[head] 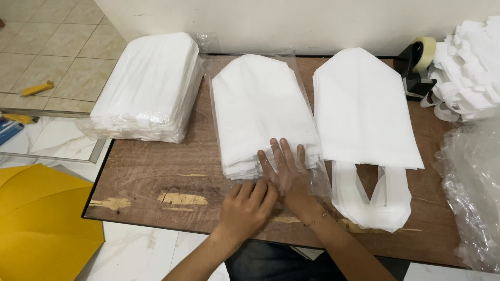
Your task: Packing stacks of white non-woven bags into clear plastic shipping bags on a work table.
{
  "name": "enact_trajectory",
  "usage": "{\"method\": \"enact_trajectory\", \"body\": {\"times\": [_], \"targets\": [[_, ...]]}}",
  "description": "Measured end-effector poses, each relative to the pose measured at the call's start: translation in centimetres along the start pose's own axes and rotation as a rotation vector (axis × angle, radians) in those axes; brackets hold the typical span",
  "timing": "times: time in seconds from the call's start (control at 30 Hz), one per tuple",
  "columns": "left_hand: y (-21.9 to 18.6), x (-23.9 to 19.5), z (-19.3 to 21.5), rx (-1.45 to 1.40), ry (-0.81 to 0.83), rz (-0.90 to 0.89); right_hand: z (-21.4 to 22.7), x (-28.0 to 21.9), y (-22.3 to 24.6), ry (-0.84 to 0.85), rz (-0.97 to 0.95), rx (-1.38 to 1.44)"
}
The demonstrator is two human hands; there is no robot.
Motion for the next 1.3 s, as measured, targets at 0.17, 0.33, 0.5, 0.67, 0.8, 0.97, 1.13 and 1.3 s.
{"method": "enact_trajectory", "body": {"times": [0.17, 0.33, 0.5, 0.67, 0.8, 0.97, 1.13, 1.3], "targets": [[0.2, -0.1, 0.2, -0.001, -0.011, 0.004, 1.2, 1.5, -0.6, -0.107, 0.031, -0.255], [0.0, -1.1, -0.5, -0.045, 0.062, -0.040, -3.1, -0.2, -0.1, 0.004, -0.021, -0.059], [-0.2, -2.6, -1.7, -0.064, 0.135, -0.063, -2.4, -0.1, -0.1, 0.018, 0.002, -0.092], [0.1, -3.7, -2.0, -0.063, 0.168, -0.052, 0.0, 0.7, 0.0, 0.909, -0.112, 0.317], [0.0, -2.5, -1.4, -0.175, 0.302, -0.050, 0.2, -2.2, 1.0, 0.467, 0.024, 0.103], [-3.6, 0.5, 0.5, -0.624, 0.343, -0.050, 7.4, -8.0, -0.6, 0.180, 0.322, 1.026], [-12.7, -1.2, -3.6, -1.463, 0.937, 0.081, 8.8, -14.0, -14.2, 0.241, -0.928, 0.857], [-16.3, 0.0, -9.4, -1.379, 0.814, 0.334, 1.3, -19.7, -22.8, -0.136, -0.902, 0.414]]}}
Point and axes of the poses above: each hand's wrist, its own x-axis towards the middle knuckle, its own z-axis out of the back of the hand, y = z × x, the point moved 7 cm from there along x, towards the middle knuckle, and after that the axes turned 14 degrees about z, right-handed, at the moved point
